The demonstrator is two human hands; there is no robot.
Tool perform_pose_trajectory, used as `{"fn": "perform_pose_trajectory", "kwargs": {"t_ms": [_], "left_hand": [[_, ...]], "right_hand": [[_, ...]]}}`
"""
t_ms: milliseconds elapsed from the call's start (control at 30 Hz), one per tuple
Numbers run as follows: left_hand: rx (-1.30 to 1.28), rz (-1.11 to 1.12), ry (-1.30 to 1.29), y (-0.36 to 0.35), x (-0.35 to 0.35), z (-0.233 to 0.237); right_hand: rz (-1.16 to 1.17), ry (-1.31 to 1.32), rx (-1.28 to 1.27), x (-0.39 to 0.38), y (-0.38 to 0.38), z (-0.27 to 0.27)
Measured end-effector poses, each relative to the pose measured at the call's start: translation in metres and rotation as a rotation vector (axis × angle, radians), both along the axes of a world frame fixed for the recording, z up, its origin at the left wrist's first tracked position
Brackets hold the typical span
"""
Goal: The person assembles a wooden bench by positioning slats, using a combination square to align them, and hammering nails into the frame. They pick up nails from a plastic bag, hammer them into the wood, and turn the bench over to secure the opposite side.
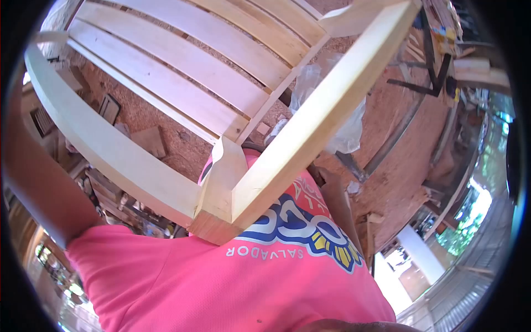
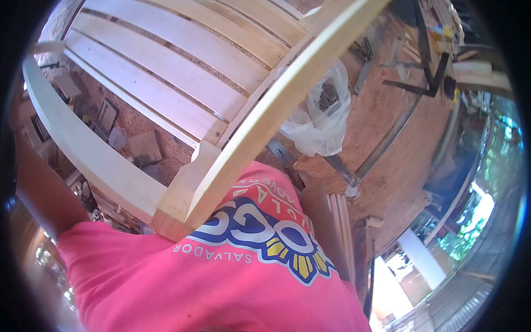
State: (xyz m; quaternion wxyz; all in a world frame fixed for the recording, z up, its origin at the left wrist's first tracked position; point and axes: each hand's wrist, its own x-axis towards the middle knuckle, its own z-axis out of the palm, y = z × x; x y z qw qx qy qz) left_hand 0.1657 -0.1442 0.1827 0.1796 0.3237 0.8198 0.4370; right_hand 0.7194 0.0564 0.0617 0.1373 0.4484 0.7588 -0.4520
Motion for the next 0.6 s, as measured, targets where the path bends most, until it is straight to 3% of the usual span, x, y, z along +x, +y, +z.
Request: {"fn": "perform_pose_trajectory", "kwargs": {"t_ms": [133, 233, 300, 433, 467, 500, 600], "left_hand": [[0.146, 0.486, 0.023, -0.1, 0.039, -0.046], [0.236, 0.704, -0.034, -0.101, 0.094, -0.103], [0.28, 0.714, -0.122, -0.073, 0.131, -0.138], [0.357, 0.37, -0.357, 0.013, 0.196, -0.188], [0.241, 0.199, -0.349, 0.032, 0.206, -0.173], [0.205, 0.066, -0.35, 0.044, 0.213, -0.191], [0.061, -0.199, -0.047, 0.07, 0.22, -0.213]], "right_hand": [[0.08, 0.011, 0.029, -0.016, 0.017, 0.009], [0.208, 0.11, 0.146, -0.033, 0.029, 0.014], [0.229, 0.236, 0.167, -0.047, 0.035, 0.009], [0.099, 0.361, 0.027, -0.081, 0.03, 0.022], [0.092, 0.36, 0.018, -0.088, 0.029, 0.029], [0.085, 0.36, 0.01, -0.096, 0.029, 0.037], [0.151, 0.392, 0.083, -0.105, 0.034, 0.04]]}}
